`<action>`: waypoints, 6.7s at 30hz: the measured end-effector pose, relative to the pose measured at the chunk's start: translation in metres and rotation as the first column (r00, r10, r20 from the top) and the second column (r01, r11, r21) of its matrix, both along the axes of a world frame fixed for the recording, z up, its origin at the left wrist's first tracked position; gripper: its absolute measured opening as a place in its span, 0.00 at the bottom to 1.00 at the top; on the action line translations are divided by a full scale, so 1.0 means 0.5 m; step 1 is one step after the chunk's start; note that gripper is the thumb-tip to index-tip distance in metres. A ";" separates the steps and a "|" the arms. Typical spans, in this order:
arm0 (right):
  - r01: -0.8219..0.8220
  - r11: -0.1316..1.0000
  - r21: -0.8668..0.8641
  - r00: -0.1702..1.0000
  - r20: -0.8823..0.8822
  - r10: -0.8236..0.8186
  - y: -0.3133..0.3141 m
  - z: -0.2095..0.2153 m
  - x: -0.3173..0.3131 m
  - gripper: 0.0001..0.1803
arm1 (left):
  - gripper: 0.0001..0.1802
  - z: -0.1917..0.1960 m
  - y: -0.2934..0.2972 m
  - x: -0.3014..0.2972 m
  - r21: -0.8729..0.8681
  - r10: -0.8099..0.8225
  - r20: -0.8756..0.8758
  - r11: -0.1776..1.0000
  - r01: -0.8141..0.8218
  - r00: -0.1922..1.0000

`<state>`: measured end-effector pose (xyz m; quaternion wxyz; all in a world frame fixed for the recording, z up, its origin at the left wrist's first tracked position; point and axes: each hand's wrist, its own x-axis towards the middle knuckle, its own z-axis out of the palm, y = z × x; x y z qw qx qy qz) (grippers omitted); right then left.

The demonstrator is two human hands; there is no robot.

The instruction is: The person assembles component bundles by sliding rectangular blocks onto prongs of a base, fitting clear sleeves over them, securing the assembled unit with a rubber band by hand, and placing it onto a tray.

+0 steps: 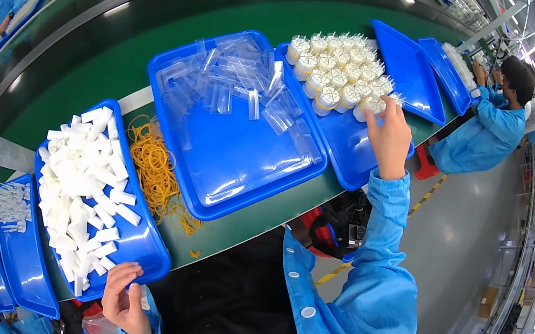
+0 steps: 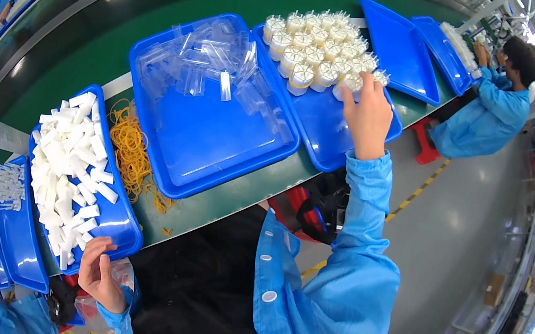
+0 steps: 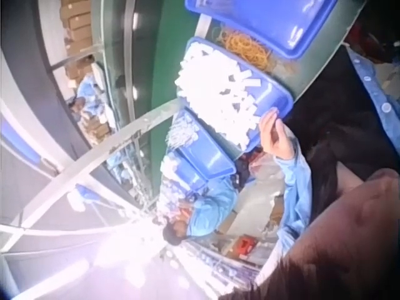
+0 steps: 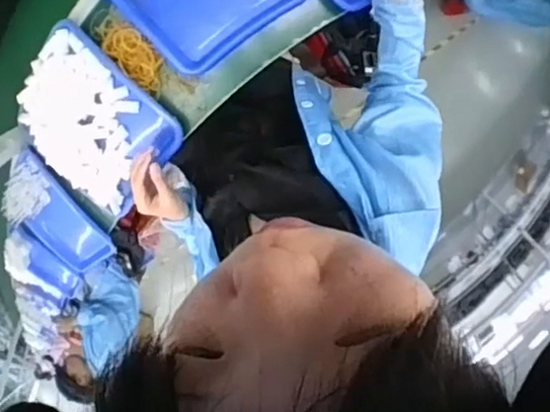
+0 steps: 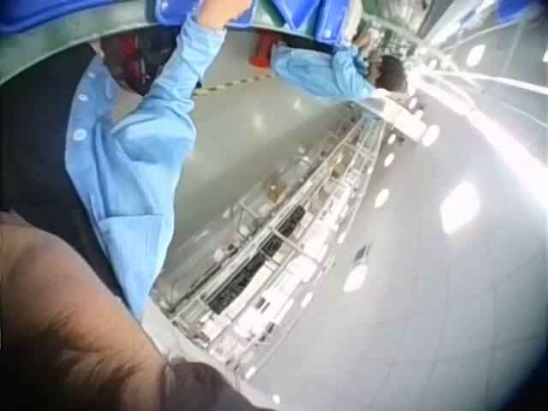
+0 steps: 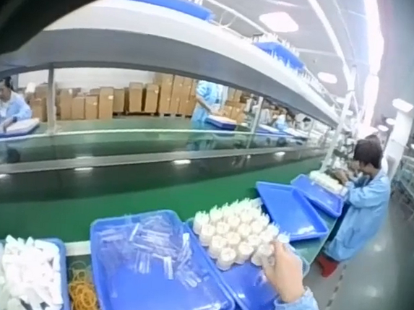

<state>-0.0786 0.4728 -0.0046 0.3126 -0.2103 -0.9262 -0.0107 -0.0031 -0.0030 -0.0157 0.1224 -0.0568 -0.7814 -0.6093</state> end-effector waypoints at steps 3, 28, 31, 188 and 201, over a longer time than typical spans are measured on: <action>0.033 0.999 -0.034 0.999 0.001 -0.033 0.000 -0.030 -0.010 0.22 | 0.04 0.002 -0.016 0.003 -0.041 0.017 -0.040 0.999 -0.019 0.999; -0.828 0.465 -0.314 0.516 -0.101 0.850 -0.537 0.076 0.019 0.09 | 0.27 -0.063 -0.641 -0.293 -0.788 0.437 -0.041 0.539 -0.299 0.898; -0.914 0.229 -0.335 0.263 -0.059 0.963 -0.648 0.049 0.010 0.12 | 0.25 -0.083 -0.636 -0.312 -0.767 0.431 -0.124 0.529 -0.362 0.894; -0.495 -0.363 -0.789 0.438 -0.588 0.680 -0.636 -0.033 0.112 0.07 | 0.18 -0.029 -0.074 0.092 0.501 -0.075 0.145 0.866 -0.008 0.987; -0.333 -0.405 -0.851 0.457 -0.522 0.720 -0.656 -0.025 0.110 0.07 | 0.18 -0.026 -0.088 0.090 0.308 -0.066 0.184 0.951 0.006 0.981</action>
